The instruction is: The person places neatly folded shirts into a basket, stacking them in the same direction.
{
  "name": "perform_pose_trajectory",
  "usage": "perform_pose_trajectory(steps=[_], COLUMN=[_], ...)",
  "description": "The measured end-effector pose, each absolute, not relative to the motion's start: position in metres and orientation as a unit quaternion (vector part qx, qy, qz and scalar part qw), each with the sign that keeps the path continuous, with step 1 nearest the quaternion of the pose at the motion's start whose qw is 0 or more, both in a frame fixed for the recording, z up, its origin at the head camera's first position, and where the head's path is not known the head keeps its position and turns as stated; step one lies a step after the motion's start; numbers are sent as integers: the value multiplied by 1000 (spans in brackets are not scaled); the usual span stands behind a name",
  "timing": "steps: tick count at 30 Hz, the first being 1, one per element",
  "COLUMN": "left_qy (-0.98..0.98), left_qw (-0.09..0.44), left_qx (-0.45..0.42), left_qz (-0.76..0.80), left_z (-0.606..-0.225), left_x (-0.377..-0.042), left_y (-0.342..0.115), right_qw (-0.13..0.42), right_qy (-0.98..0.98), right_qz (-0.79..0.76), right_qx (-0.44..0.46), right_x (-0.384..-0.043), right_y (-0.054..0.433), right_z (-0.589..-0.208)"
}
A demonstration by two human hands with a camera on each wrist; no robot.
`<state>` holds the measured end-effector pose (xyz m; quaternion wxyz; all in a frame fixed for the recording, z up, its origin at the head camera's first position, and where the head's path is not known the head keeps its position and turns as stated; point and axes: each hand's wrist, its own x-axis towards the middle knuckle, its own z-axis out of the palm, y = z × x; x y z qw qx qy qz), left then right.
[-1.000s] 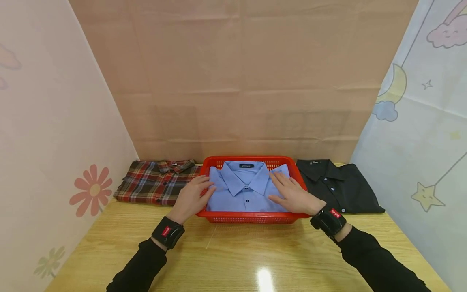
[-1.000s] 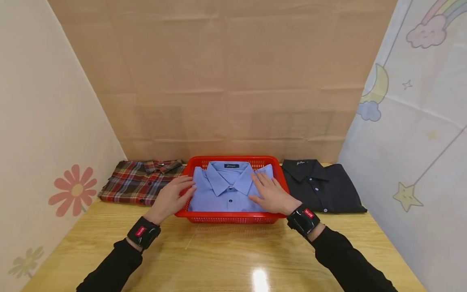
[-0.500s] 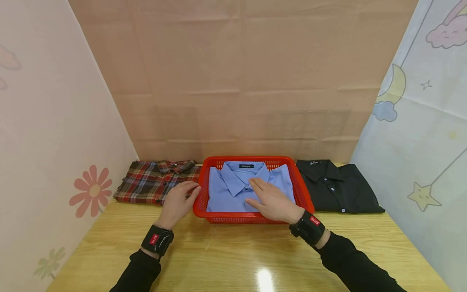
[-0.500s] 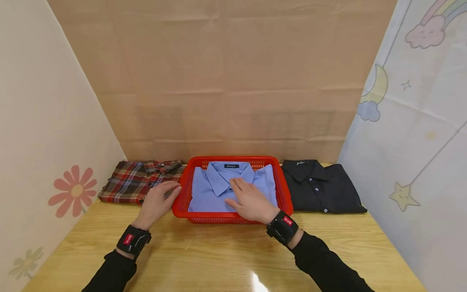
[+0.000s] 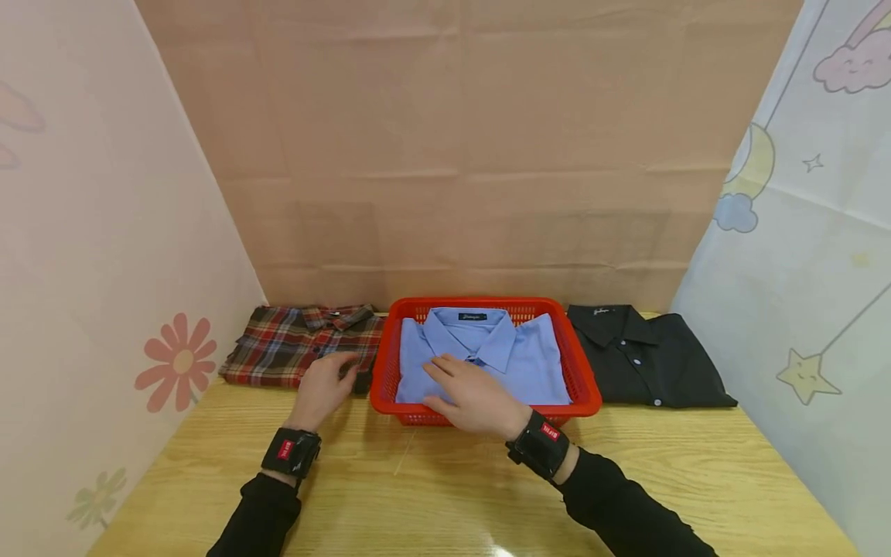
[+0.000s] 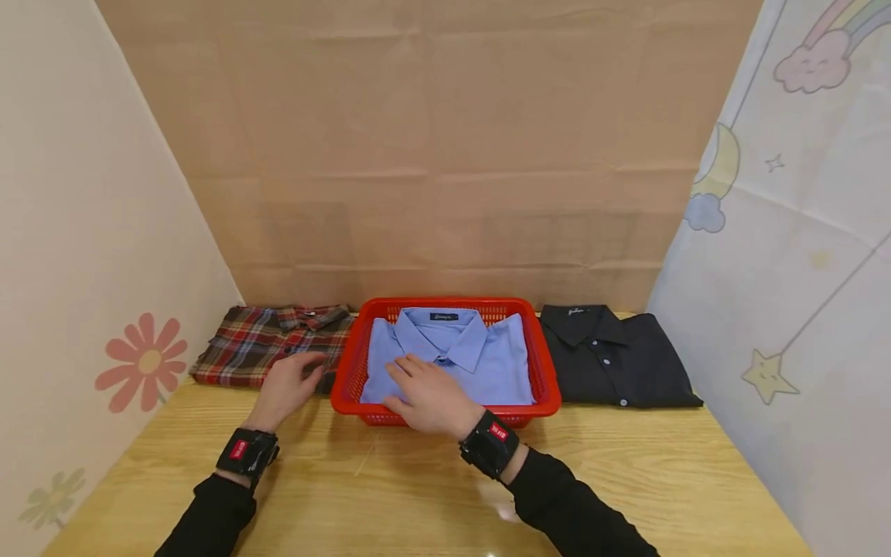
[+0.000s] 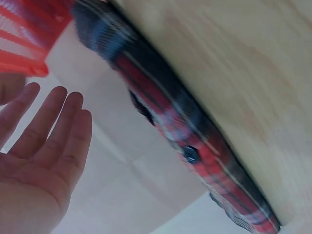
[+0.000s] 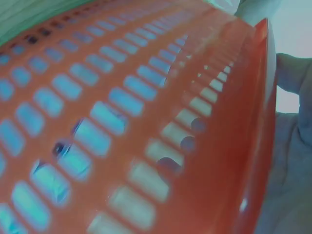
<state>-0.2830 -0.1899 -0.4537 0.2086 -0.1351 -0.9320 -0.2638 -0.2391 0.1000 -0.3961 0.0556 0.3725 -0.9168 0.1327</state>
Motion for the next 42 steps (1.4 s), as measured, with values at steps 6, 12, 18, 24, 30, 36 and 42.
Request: perform_pose_trajectory(steps=[6, 12, 18, 24, 30, 36, 42], left_qy=[-954, -974, -983, -986, -990, -993, -992], left_qw=[159, 113, 57, 38, 38, 22, 8], left_qx=[-119, -106, -68, -59, -46, -12, -9], left_qz=[-225, -162, -161, -149, -127, -113, -122], left_z=[-463, -470, -469, -465, -465, -461, -458], left_x=[-289, -292, -292, -292, -292, -288, -284], left_y=[-204, -221, -238, -248, -248, -248, -249], right_qw=[86, 136, 159, 203, 215, 238, 250], right_qy=[-914, -901, -897, -872, -855, -839, -822], right_qz=[122, 133, 122, 92, 71, 45, 40], right_qx=[377, 390, 393, 436, 466, 487, 511], right_x=[-234, -225, -220, -214, -205, -198, -194], right_y=[80, 60, 43, 31, 20, 5, -10], right_z=[-405, -412, -417, -421, -431, -440, -450])
